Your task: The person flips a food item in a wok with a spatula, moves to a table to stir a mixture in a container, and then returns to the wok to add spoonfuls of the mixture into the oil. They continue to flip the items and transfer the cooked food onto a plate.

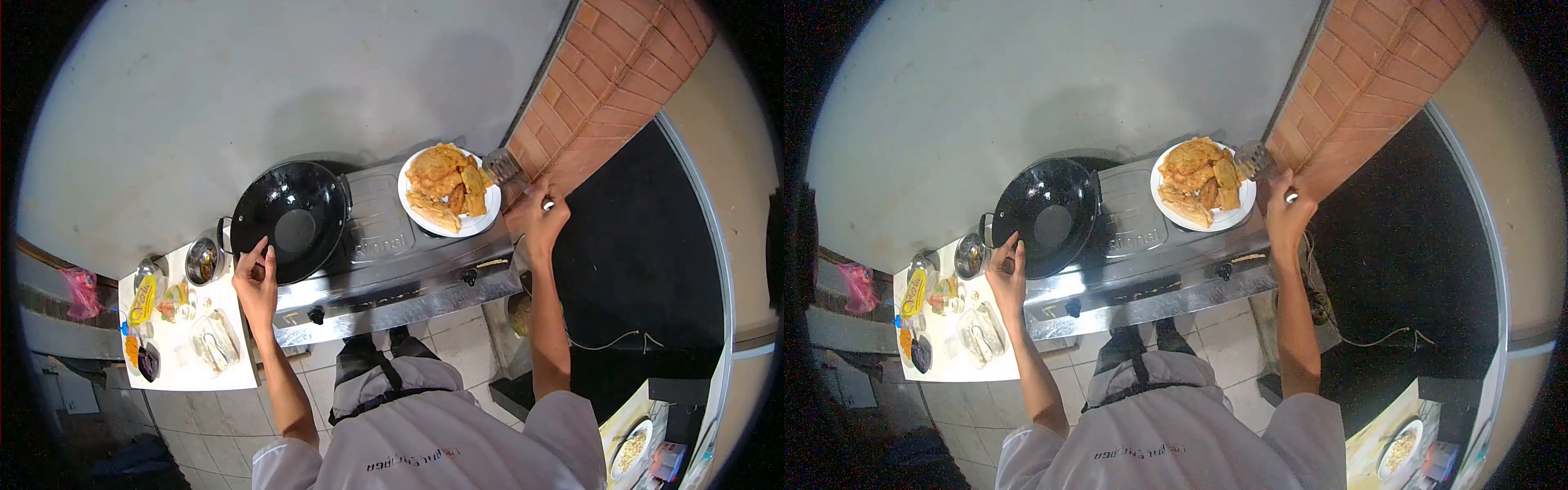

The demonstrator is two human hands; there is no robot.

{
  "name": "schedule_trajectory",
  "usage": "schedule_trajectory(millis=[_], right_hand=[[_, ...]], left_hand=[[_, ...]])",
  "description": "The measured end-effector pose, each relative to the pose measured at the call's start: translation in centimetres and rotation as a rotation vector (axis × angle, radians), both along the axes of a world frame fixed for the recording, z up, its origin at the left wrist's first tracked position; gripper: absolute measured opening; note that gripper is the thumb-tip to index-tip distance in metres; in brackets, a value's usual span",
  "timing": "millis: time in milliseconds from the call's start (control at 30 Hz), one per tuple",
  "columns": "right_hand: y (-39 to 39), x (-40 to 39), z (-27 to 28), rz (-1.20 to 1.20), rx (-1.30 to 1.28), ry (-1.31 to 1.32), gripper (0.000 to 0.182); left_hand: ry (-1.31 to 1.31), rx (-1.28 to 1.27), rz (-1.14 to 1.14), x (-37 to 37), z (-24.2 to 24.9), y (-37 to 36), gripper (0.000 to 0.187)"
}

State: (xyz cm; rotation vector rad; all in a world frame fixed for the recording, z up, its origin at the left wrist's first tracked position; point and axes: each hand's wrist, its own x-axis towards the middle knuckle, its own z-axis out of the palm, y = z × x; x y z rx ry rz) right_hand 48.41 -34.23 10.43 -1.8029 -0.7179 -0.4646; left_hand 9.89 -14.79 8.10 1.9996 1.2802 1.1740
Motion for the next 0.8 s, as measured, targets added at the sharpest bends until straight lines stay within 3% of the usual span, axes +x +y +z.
schedule_trajectory(millis=[67, 167, 200, 333, 367, 467, 567, 633, 800], right_hand=[[-0.4, 0.7, -0.8, 0.008, 0.067, 0.173, 0.031], [-0.7, 2.4, -3.2, -0.001, 0.171, 0.148, 0.032], [-0.8, 0.9, -1.6, 0.057, 0.252, 0.286, 0.033], [-0.5, -0.8, 0.4, 0.127, 0.416, 0.273, 0.034], [-0.2, -2.2, 1.6, 0.188, 0.457, 0.391, 0.032], [1.0, -6.1, 2.5, 0.367, 0.406, 0.465, 0.028], [4.0, -10.1, 0.6, 0.812, 0.332, 0.312, 0.014], [6.3, -13.1, 0.1, 0.924, 0.045, 0.227, 0.004], [10.5, -16.7, -3.6, 1.212, -0.082, -0.095, 0.014]], left_hand=[[-0.016, -0.002, 0.009, 0.0, 0.2, -0.4, 0.019], [-0.025, -0.039, 0.032, 0.0, 0.7, -0.9, 0.019], [-0.024, -0.038, 0.045, -0.1, 0.6, -1.1, 0.019], [-0.085, -0.075, 0.086, -1.0, 0.5, -2.4, 0.021], [-0.103, -0.076, 0.097, -1.2, 0.7, -2.7, 0.021], [-0.144, -0.089, 0.12, -2.2, 0.2, -3.6, 0.023], [-0.179, -0.105, 0.151, -3.7, -0.9, -4.4, 0.026], [-0.136, -0.135, 0.21, -4.9, -0.6, -5.3, 0.026], [-0.161, -0.207, 0.352, -10.0, -1.1, -7.7, 0.026]])
